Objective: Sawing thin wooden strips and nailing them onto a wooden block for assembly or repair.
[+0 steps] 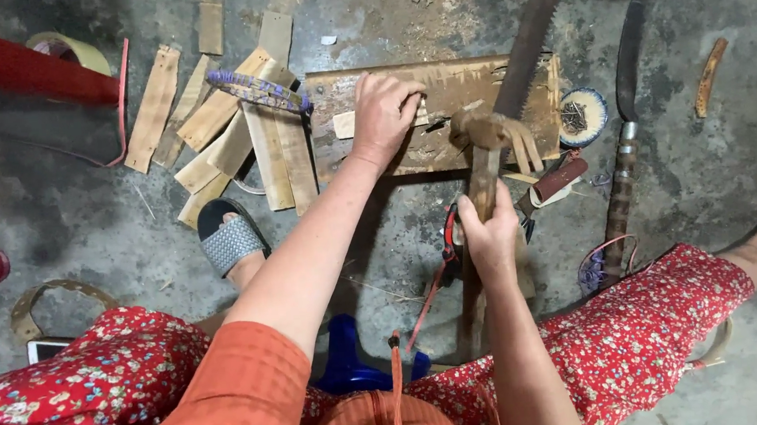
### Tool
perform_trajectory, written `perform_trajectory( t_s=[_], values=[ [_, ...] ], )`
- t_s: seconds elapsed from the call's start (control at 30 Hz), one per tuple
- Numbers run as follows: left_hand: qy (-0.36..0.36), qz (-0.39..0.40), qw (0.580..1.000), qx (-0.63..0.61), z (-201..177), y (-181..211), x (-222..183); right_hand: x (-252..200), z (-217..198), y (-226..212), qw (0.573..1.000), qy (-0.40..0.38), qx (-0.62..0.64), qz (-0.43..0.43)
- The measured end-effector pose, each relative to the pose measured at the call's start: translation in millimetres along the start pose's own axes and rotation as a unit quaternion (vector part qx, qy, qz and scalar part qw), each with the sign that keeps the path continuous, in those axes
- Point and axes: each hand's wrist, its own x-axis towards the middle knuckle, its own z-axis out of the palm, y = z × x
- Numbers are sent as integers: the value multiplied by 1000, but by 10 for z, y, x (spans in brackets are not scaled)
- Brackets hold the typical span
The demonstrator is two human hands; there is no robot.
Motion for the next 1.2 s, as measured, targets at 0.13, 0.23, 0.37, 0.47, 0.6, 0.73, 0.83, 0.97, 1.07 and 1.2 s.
perform_trajectory(
  t_s=[0.13, 0.23, 0.37, 0.47, 0.6, 0.73, 0.83, 0.97, 1.07, 1.2],
  values=[
    [-20, -21, 1000, 3, -154, 15, 44, 76, 35, -376, 1000, -7, 1, -27],
    [-57, -12, 998, -13, -236, 68, 28, 50, 57, -494, 999, -17, 11, -28],
    [-77, -28, 997, -7, -249, 104, 27, 30, 109, -418, 1000, -26, -1, 4],
    [-76, -13, 997, 5, -243, 158, 43, 19, 137, -382, 1000, -25, -4, 10],
    [-67, 36, 994, 72, -230, 242, 58, 66, 123, -396, 1000, -18, -14, 15],
    [-54, 42, 998, -10, -114, -39, -10, 113, 146, -591, 999, -23, -10, 37],
    [-36, -27, 996, -81, -463, 270, -27, 147, 165, -728, 999, -34, -34, 25],
    [-31, -10, 996, -81, -346, 176, -70, 135, 181, -990, 994, -66, -78, 43],
    [-25, -3, 998, -60, -269, 137, -83, 111, 166, -1094, 989, -82, -108, 53],
    [-14, -2, 999, -41, 175, -86, -158, 73, 108, -1301, 985, -99, -137, 33]
  ],
)
